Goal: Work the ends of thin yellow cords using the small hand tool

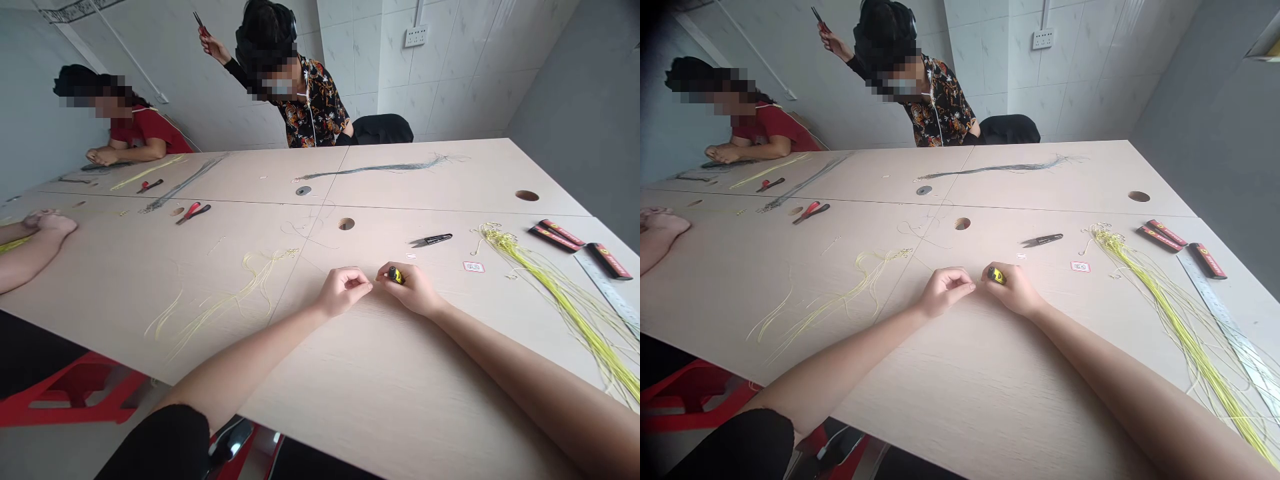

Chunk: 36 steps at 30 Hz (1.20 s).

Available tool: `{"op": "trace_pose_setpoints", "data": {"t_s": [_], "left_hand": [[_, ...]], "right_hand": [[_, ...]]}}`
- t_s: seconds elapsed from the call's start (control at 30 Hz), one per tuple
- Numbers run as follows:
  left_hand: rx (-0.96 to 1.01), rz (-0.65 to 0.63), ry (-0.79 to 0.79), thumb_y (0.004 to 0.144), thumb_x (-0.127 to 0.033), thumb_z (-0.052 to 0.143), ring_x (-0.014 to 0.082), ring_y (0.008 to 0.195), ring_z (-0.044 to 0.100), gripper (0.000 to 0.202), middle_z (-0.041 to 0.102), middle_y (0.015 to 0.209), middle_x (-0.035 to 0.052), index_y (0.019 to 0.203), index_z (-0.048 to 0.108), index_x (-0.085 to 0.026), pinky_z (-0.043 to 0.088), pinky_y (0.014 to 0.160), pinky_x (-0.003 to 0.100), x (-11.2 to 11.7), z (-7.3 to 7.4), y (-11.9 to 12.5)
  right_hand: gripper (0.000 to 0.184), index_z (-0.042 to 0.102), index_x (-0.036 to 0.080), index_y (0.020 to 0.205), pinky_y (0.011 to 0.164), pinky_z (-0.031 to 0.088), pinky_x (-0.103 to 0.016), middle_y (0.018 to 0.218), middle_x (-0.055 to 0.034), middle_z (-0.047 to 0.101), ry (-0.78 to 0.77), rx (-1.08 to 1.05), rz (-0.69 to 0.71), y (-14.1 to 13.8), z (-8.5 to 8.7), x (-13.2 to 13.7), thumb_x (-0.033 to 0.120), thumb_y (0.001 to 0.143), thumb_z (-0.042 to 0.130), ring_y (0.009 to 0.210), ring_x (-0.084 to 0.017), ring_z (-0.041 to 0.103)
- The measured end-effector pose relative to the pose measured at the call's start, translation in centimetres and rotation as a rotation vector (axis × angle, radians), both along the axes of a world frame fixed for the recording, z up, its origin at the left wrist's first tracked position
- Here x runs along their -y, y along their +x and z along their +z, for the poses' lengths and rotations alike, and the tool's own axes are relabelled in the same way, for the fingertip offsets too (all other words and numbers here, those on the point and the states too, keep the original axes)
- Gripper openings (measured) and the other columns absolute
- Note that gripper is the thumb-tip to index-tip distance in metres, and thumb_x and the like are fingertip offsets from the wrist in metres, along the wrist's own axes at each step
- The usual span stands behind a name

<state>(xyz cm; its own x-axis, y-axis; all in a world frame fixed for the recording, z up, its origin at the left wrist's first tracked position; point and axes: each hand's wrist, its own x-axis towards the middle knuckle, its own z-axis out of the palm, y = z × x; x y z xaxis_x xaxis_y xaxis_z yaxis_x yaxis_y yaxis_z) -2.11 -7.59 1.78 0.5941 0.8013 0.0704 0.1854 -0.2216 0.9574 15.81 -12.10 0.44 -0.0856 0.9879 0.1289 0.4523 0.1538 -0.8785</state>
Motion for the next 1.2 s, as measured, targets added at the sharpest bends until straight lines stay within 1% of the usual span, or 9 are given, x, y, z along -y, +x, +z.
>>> {"op": "trace_pose_setpoints", "data": {"t_s": [0.17,0.27,0.33,0.5,0.67,0.77,0.87,1.0,1.2], "left_hand": [[0.047,0.037,0.033,0.075,-0.033,0.061,0.01,0.059,0.046,0.025,0.052,0.06,-0.0006,0.059,0.054,-0.015,0.036,0.055,0.023,-0.1,0.0,-0.1],[0.101,0.073,0.092,0.078,-0.033,0.06,0.0098,0.06,0.046,0.026,0.052,0.061,-0.0008,0.06,0.054,-0.015,0.037,0.057,0.023,-0.2,-0.1,-0.2],[0.132,0.09,0.136,0.079,-0.033,0.06,0.0096,0.06,0.044,0.026,0.05,0.062,-0.0013,0.061,0.053,-0.015,0.037,0.058,0.023,-0.2,-0.3,-0.3],[0.19,0.114,0.22,0.082,-0.036,0.059,0.0093,0.059,0.042,0.029,0.047,0.062,-0.0018,0.063,0.051,-0.016,0.034,0.057,0.024,-0.4,-0.6,-0.3],[0.212,0.12,0.259,0.083,-0.04,0.058,0.0093,0.058,0.04,0.033,0.046,0.062,-0.0019,0.063,0.049,-0.017,0.034,0.055,0.025,-0.1,-0.6,-0.4],[0.239,0.111,0.296,0.084,-0.037,0.058,0.0089,0.057,0.04,0.031,0.046,0.062,-0.0019,0.063,0.049,-0.017,0.033,0.055,0.025,0.1,-0.5,-0.5],[0.273,0.105,0.34,0.085,-0.034,0.057,0.0086,0.057,0.04,0.03,0.046,0.061,-0.0021,0.063,0.048,-0.017,0.033,0.054,0.024,0.2,-0.4,-0.6],[0.326,0.084,0.393,0.085,-0.03,0.057,0.008,0.056,0.04,0.028,0.045,0.06,-0.0027,0.063,0.048,-0.016,0.033,0.052,0.023,0.2,-0.3,-0.6],[0.335,0.057,0.436,0.085,-0.024,0.057,0.0079,0.056,0.041,0.023,0.046,0.061,-0.0023,0.065,0.05,-0.016,0.033,0.052,0.023,0.3,-0.4,-0.7]], "right_hand": [[0.017,0.057,0.016,0.077,0.061,0.037,-0.025,0.071,-0.0016,0.057,-0.003,-0.04,-0.063,-0.1,0.2,-0.2,0.03,0.079,0.048,0.066,-0.012,0.047],[0.02,0.057,0.017,0.083,0.054,0.031,-0.024,0.059,0.003,0.046,-0.06,-0.072,-0.061,-0.1,0.7,-0.1,0.036,0.078,0.052,0.056,-0.01,0.038],[0.021,0.055,0.017,0.079,0.051,0.028,-0.024,0.055,0.0047,0.039,-0.118,-0.103,-0.03,0.0,0.9,0.0,0.038,0.077,0.054,0.052,-0.009,0.034],[0.033,0.034,0.019,0.06,0.049,0.026,-0.025,0.056,0.0033,0.031,-0.227,-0.365,0.094,0.2,1.0,-0.1,0.041,0.082,0.045,0.051,-0.009,0.03],[0.04,0.029,0.02,0.056,0.043,0.017,-0.026,0.05,0.0038,0.025,-0.308,-0.477,-0.065,-0.4,1.0,-0.8,0.046,0.084,0.041,0.045,-0.008,0.019],[0.038,0.028,0.021,0.053,0.042,0.014,-0.025,0.047,0.0043,0.021,-0.322,-0.604,-0.075,-1.5,1.1,-1.1,0.044,0.082,0.039,0.043,-0.008,0.016],[0.034,0.026,0.022,0.051,0.042,0.014,-0.025,0.045,0.0046,0.017,-0.305,-0.658,-0.026,-2.9,0.7,-1.1,0.04,0.078,0.035,0.043,-0.008,0.015],[0.031,0.023,0.021,0.049,0.044,0.016,-0.026,0.045,0.0035,0.019,-0.187,-0.552,0.058,-4.2,-0.1,-0.6,0.035,0.074,0.035,0.045,-0.009,0.017],[0.032,0.018,0.022,0.049,0.046,0.017,-0.027,0.046,0.0033,0.018,-0.134,-0.503,0.076,-4.6,0.1,-0.3,0.036,0.072,0.036,0.047,-0.009,0.019]]}}
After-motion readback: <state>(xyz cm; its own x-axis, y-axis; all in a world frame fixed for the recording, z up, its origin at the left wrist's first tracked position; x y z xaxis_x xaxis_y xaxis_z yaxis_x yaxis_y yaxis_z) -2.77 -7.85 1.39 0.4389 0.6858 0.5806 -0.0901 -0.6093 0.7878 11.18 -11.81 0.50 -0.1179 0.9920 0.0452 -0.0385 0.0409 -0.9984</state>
